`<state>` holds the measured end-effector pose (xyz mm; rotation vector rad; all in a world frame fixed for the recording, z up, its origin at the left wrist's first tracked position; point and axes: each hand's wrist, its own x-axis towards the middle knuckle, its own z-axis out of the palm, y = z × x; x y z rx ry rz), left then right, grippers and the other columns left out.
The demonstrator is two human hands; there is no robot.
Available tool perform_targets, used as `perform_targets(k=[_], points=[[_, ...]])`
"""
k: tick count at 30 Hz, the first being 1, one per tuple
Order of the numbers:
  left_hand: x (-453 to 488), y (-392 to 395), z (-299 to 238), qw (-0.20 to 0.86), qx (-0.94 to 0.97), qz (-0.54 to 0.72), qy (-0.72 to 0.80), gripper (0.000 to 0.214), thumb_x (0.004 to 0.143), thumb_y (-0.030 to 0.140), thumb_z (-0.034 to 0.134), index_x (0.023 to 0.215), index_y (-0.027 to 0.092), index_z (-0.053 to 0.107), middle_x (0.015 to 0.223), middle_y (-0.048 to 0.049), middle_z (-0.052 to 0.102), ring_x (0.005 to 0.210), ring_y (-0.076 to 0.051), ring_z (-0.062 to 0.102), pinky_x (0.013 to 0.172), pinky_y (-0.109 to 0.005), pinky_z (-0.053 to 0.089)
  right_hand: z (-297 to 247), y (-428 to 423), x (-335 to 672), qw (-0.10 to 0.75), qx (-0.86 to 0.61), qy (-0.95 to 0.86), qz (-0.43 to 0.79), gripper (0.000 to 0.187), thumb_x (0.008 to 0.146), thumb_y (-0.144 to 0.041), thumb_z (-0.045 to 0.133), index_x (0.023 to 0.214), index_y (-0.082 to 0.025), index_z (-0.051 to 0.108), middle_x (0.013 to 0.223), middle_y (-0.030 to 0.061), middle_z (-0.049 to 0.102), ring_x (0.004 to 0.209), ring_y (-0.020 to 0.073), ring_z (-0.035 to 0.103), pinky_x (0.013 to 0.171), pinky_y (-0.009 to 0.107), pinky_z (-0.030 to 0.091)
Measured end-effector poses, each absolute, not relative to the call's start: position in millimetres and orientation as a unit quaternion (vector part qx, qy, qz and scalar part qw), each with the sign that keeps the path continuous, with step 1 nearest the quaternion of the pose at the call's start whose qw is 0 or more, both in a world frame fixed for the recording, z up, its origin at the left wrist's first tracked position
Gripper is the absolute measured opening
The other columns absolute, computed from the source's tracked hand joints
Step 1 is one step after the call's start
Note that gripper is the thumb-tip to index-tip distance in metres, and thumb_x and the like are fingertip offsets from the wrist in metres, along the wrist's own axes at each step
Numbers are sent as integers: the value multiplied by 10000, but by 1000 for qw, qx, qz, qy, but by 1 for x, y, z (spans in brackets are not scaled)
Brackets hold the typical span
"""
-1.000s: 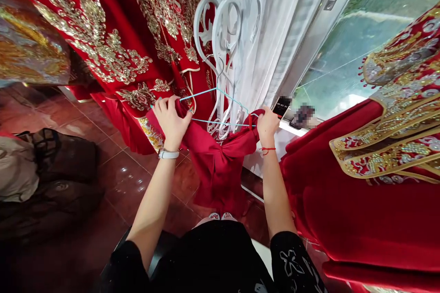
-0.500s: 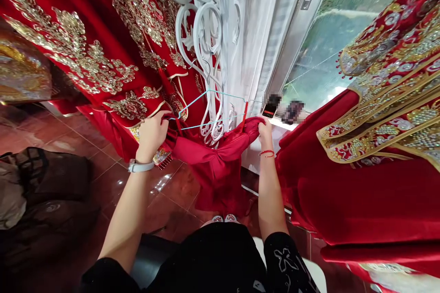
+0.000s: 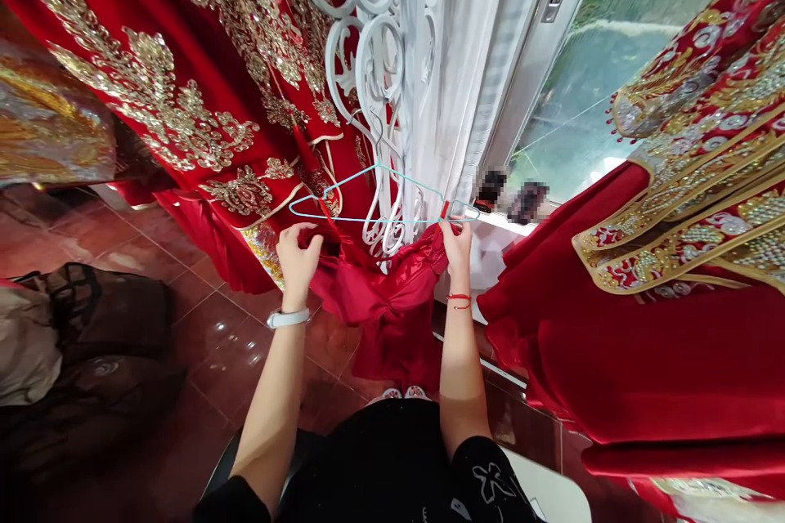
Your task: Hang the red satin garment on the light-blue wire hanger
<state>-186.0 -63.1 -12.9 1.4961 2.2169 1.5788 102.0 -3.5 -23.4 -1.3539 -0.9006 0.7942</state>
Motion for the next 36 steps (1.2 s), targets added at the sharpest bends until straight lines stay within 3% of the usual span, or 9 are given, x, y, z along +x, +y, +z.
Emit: perform_targets(k=[3,6,8,11,18,23,27,31,36], points=[[-159,-46,-2,-66,449,472,756,294,782,349,755,1040,215,717,1220,-157,668,1191,-416,530,1035,-586,359,-16,0,94,567,-687,-403,212,412,745,-419,731,1041,-171,588,1149,167,623,1103,320,616,1008,474,499],[-150,-27,3,-67,476,458,748,205,906,322,641,1036,188,726,1094,-166,722,1084,-385,613,975,-542,392,-11,5,92,547,-735,-386,112,647,771,-407,743,1303,-120,513,1361,272,501,1295,416,511,1098,573,416],[-156,-22,1,-52,502,458,731,209,953,269,561,1024,166,729,1024,-165,739,973,-338,666,911,-473,433,-8,10,97,558,-716,-416,60,748,791,-352,724,1440,-133,425,1465,271,425,1395,412,430,1150,576,368],[-174,-26,-6,-56,550,483,680,226,962,239,530,1005,154,735,981,-151,746,888,-283,688,826,-389,469,-8,20,110,552,-638,-537,27,613,870,-260,583,1467,-181,465,1517,203,438,1443,332,410,1199,519,343],[-203,-46,-18,-117,600,530,587,225,937,268,538,946,146,727,805,-98,705,747,-211,646,751,-329,484,-10,35,112,522,-616,-589,25,472,905,-197,390,1286,-137,663,1366,194,622,1332,293,536,1138,479,416],[-188,-47,-5,-90,487,583,644,147,880,260,599,920,176,714,734,-48,644,714,-188,594,740,-313,468,0,45,117,535,-650,-533,86,345,900,-234,392,905,-175,731,835,106,719,907,256,671,903,401,511],[-176,-48,13,54,412,676,609,125,872,261,564,869,179,659,704,-1,594,676,-148,537,666,-267,436,9,65,134,553,-642,-468,249,250,856,-189,461,652,-198,606,528,1,526,604,167,558,685,299,493],[-176,-55,25,202,409,692,560,74,805,244,587,788,175,608,640,28,548,589,-108,471,597,-234,373,10,73,147,556,-615,-401,390,216,855,-179,462,663,-192,560,500,-17,497,503,131,498,553,280,477],[-172,-69,22,98,483,605,625,96,792,284,633,801,199,591,672,17,603,564,-121,465,610,-261,370,0,48,148,632,-550,-312,448,150,866,-263,474,736,-214,531,503,-64,450,431,84,383,423,196,368]])
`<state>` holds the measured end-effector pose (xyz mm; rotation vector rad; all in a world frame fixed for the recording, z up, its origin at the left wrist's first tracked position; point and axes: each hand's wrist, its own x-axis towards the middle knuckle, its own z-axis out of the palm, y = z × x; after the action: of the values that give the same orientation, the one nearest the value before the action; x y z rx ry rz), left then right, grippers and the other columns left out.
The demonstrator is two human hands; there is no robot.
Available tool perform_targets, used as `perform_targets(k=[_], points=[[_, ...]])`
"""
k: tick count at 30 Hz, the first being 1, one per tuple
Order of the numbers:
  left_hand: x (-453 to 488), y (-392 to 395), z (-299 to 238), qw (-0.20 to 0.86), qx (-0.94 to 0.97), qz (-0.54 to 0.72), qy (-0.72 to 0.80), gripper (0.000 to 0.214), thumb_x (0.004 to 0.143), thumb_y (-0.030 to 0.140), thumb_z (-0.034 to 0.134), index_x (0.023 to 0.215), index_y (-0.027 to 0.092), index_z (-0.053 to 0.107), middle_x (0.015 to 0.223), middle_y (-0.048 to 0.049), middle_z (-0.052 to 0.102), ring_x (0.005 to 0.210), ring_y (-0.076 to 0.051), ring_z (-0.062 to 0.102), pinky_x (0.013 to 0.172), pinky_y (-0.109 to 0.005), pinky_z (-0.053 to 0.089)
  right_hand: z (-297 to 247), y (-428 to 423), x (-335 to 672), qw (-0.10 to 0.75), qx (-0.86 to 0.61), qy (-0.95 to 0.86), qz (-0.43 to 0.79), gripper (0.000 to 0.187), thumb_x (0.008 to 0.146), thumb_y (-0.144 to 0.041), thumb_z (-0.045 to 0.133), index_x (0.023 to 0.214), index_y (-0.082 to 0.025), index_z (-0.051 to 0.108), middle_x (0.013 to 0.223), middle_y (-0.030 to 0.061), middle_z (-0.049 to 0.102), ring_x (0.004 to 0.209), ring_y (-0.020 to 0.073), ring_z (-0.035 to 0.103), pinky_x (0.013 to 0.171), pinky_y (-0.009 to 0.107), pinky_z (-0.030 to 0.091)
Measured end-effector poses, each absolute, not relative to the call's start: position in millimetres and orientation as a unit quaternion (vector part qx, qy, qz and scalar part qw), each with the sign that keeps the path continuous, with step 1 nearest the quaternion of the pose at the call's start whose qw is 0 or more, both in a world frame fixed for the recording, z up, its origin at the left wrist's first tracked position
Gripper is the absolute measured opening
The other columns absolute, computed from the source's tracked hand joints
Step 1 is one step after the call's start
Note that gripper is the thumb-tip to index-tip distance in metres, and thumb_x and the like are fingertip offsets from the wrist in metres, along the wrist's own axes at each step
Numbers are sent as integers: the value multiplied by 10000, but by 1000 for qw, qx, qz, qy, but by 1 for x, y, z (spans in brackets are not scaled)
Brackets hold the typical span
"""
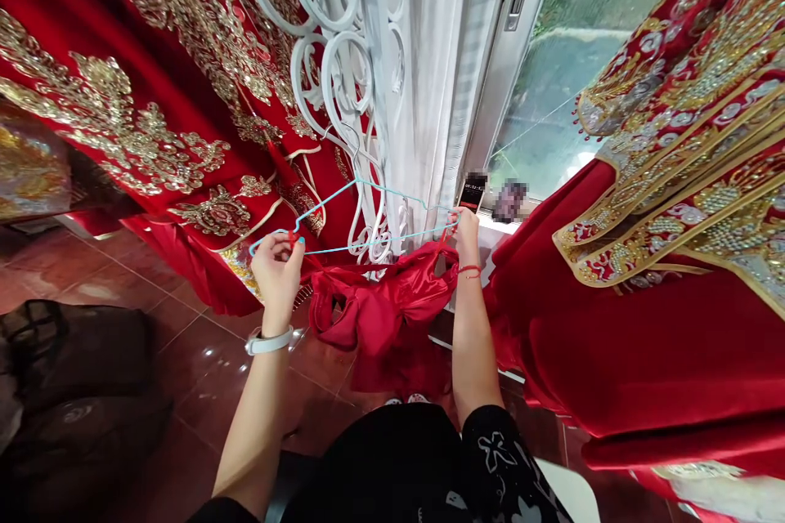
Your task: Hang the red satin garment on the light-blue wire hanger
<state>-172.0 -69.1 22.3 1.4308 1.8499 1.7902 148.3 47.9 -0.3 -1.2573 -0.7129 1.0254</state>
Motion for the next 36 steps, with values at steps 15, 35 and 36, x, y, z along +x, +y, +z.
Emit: perform_targets(k=[15,35,36], points=[[-223,-53,51,278,482,622,551,248,734,347,691,637,211,508,529,43,428,482,-94,396,486,-219,335,21,50,139,811,-485,-144,294,231,931,-265,303,709,-269,240,595,-50,305,490,110,299,415,230,268],[-209,-110,-97,493,-10,639,591,136,693,146,493,746,225,396,737,-19,642,643,-152,581,628,-271,450,-52,-20,106,638,-457,-306,540,219,700,-366,633,839,-255,505,628,-47,634,511,110,563,491,217,474],[-208,-109,-101,496,10,653,573,144,693,132,502,729,222,396,696,-13,617,604,-150,563,604,-269,446,-52,-22,105,625,-449,-326,549,229,690,-353,646,848,-257,511,662,-40,661,558,122,614,521,228,509]])
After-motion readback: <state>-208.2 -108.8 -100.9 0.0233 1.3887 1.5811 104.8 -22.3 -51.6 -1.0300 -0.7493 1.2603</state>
